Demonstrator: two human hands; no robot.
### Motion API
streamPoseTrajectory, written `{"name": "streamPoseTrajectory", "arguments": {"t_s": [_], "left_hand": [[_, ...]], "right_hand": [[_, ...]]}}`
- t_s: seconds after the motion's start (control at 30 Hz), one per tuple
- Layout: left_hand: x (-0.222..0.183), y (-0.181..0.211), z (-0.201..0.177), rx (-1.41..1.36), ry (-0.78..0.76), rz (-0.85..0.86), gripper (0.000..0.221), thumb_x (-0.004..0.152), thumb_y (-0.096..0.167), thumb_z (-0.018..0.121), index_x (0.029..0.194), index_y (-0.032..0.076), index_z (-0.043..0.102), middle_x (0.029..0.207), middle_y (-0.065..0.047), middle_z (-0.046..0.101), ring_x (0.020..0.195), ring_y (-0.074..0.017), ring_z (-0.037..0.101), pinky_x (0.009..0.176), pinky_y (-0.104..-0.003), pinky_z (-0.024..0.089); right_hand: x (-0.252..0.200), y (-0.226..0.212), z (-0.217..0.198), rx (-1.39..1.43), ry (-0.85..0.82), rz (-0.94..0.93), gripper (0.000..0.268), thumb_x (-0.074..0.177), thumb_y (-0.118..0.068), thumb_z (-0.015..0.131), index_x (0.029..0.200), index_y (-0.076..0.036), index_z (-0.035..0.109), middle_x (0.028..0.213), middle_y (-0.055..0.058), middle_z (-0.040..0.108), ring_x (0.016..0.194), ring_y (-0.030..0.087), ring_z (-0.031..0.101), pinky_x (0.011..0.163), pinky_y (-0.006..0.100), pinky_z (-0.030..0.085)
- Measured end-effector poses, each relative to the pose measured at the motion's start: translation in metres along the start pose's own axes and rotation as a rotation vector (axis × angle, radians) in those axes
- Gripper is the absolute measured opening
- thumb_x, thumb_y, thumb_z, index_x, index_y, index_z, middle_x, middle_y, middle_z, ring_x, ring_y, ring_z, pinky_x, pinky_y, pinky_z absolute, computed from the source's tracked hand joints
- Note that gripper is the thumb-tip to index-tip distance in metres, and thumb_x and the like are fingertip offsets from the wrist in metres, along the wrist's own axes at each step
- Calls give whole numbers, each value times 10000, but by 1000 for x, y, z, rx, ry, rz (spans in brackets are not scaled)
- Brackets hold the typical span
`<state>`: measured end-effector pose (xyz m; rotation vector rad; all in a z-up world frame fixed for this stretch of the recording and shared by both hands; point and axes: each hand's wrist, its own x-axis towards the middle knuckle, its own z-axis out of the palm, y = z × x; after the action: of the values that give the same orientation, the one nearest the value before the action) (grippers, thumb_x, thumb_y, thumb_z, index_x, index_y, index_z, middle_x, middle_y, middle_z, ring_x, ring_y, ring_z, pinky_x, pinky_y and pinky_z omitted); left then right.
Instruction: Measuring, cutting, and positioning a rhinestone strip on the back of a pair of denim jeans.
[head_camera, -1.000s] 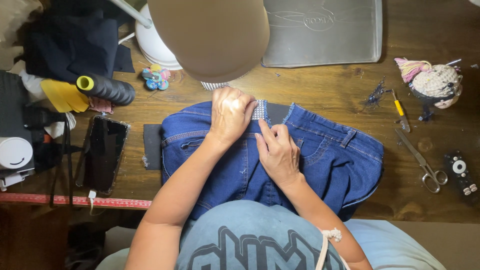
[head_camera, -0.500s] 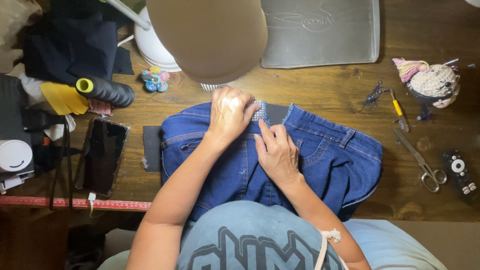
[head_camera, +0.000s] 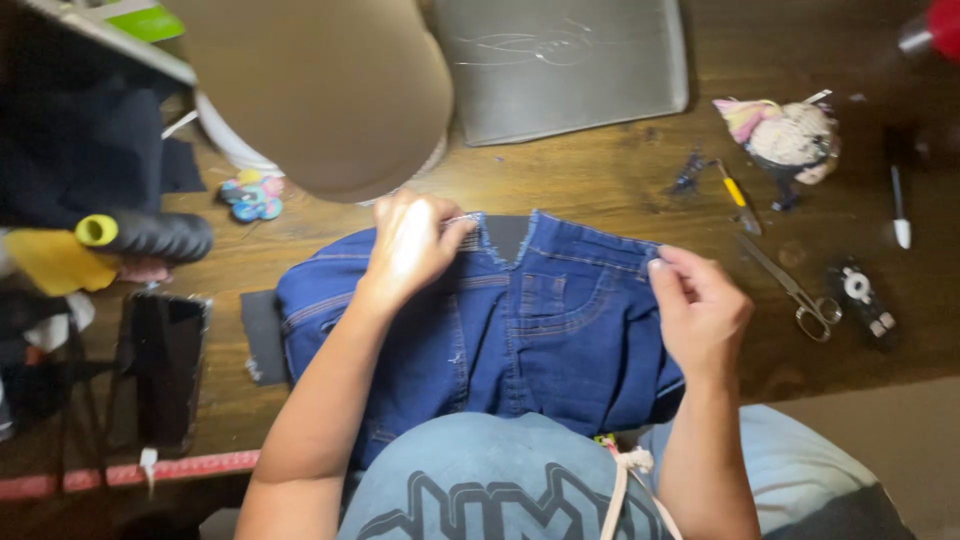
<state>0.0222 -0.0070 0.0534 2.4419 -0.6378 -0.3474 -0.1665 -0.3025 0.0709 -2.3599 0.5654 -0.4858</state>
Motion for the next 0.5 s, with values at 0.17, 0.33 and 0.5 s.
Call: {"name": "streamPoseTrajectory", "arguments": {"t_s": [0.17,0.33,0.5], "left_hand": [[-2,13,-9,-242,-34,15,207,969,373,665,886,193,722,768,-8,681,762,-224,595,763,-373,448],[-2,18,-5,-473,-62,-44,266,981,357,655,804,163,697,680,78,657,592,-56,510,582,-263,418],[-2,-2,3,-864,-138,-145,252,967,314,686,810,117,677,677,63,611,598,-20,493,541,-214,406]], "right_hand": [[3,133,-63,-315,213,-4,165,981,-76,823,1141,-39,813,924,135,743,784,269,701,759,382,560],[-3,175,-83,-664,125,58,405,847,-95,829,1249,-72,781,1244,146,688,1034,417,602,937,494,454],[5,162,-88,-1046,-234,307,414,906,-235,591,1265,-77,723,1246,245,679,1054,533,655,796,598,567]]}}
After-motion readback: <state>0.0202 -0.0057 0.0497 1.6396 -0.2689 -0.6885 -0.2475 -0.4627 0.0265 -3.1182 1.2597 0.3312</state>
